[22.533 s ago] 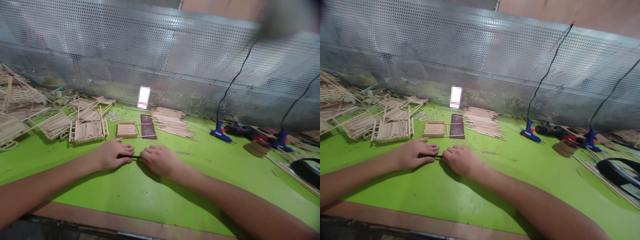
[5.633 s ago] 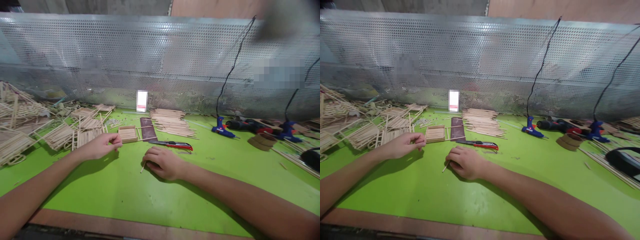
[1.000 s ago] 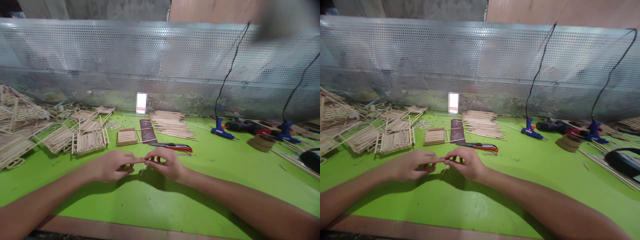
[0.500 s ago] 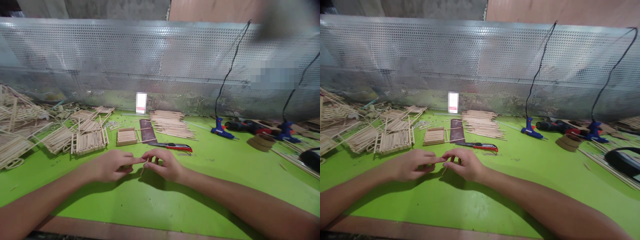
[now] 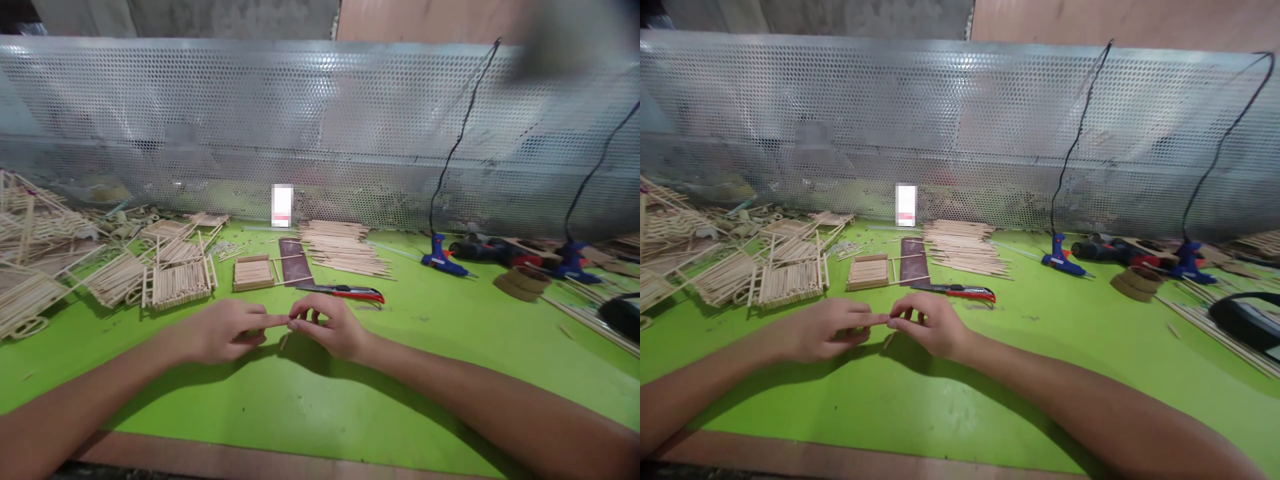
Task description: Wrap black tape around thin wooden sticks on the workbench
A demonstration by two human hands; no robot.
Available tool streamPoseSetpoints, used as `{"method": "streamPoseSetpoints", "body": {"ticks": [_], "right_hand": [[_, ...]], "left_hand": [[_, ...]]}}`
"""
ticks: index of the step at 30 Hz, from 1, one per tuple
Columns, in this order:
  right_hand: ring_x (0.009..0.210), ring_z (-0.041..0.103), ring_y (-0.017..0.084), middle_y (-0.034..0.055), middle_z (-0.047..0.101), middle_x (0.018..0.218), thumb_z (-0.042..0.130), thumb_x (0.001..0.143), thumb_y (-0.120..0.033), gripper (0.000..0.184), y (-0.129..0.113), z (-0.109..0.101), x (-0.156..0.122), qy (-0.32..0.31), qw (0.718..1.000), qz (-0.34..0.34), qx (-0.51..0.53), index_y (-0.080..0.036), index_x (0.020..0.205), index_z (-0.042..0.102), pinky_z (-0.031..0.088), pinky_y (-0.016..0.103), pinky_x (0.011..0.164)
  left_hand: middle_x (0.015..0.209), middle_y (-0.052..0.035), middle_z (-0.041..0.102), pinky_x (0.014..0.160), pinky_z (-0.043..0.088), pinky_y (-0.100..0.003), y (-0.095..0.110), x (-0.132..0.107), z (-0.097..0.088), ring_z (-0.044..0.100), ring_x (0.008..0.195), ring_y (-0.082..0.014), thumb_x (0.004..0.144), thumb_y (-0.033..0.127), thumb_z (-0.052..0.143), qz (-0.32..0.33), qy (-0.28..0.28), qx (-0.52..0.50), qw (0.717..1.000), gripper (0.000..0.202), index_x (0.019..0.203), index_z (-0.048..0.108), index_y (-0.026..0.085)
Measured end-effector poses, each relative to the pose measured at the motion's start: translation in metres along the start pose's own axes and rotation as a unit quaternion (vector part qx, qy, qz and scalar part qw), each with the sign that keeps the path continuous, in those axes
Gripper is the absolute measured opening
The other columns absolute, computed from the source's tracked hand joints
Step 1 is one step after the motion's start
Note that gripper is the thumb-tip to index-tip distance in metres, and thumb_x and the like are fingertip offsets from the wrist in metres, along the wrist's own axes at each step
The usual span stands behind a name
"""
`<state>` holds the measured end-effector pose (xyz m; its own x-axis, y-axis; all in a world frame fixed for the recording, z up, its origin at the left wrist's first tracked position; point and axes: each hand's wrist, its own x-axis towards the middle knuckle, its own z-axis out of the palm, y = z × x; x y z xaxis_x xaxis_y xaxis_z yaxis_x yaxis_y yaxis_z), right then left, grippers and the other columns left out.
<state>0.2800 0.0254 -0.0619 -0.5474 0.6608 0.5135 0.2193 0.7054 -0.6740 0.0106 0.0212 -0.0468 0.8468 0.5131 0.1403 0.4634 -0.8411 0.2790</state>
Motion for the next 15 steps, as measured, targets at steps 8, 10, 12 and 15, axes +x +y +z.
{"method": "streamPoseSetpoints", "body": {"ticks": [8, 10, 12, 15], "right_hand": [[0.07, 0.065, 0.016, 0.0026, 0.073, 0.081, 0.064, 0.101, -0.038, 0.022, 0.011, -0.021, 0.009, -0.009, 0.994, 0.008, -0.106, -0.021, 0.09, 0.072, 0.052, 0.029, 0.062], [0.077, 0.068, 0.019, 0.0035, 0.076, 0.089, 0.061, 0.102, -0.031, 0.015, 0.015, -0.034, 0.013, -0.037, 0.981, 0.02, -0.191, -0.023, 0.098, 0.074, 0.054, 0.033, 0.068], [0.088, 0.069, 0.023, 0.007, 0.077, 0.1, 0.06, 0.102, -0.027, 0.016, 0.019, -0.047, 0.017, -0.068, 0.949, 0.035, -0.305, -0.023, 0.109, 0.074, 0.055, 0.038, 0.075], [0.11, 0.066, 0.031, 0.0122, 0.074, 0.117, 0.062, 0.101, -0.029, 0.026, 0.023, -0.062, 0.021, -0.097, 0.897, 0.05, -0.428, -0.018, 0.123, 0.07, 0.053, 0.048, 0.091]], "left_hand": [[0.091, -0.0025, 0.069, 0.064, 0.045, -0.023, -0.004, -0.003, -0.002, 0.061, 0.073, -0.0142, 0.103, 0.016, 0.053, 0.013, 0.033, -0.001, 0.999, 0.059, 0.159, 0.042, 0.031], [0.096, -0.004, 0.071, 0.066, 0.049, -0.024, -0.004, -0.002, 0.0, 0.063, 0.075, -0.0146, 0.104, 0.016, 0.053, 0.022, 0.04, 0.0, 0.999, 0.056, 0.158, 0.045, 0.03], [0.108, -0.0072, 0.073, 0.072, 0.054, -0.028, -0.003, 0.0, 0.003, 0.068, 0.085, -0.0174, 0.104, 0.018, 0.054, 0.026, 0.051, 0.002, 0.998, 0.053, 0.156, 0.047, 0.029], [0.135, -0.0107, 0.069, 0.092, 0.059, -0.04, -0.001, 0.006, 0.011, 0.068, 0.113, -0.0247, 0.104, 0.025, 0.057, 0.036, 0.068, 0.016, 0.997, 0.051, 0.155, 0.048, 0.026]]}}
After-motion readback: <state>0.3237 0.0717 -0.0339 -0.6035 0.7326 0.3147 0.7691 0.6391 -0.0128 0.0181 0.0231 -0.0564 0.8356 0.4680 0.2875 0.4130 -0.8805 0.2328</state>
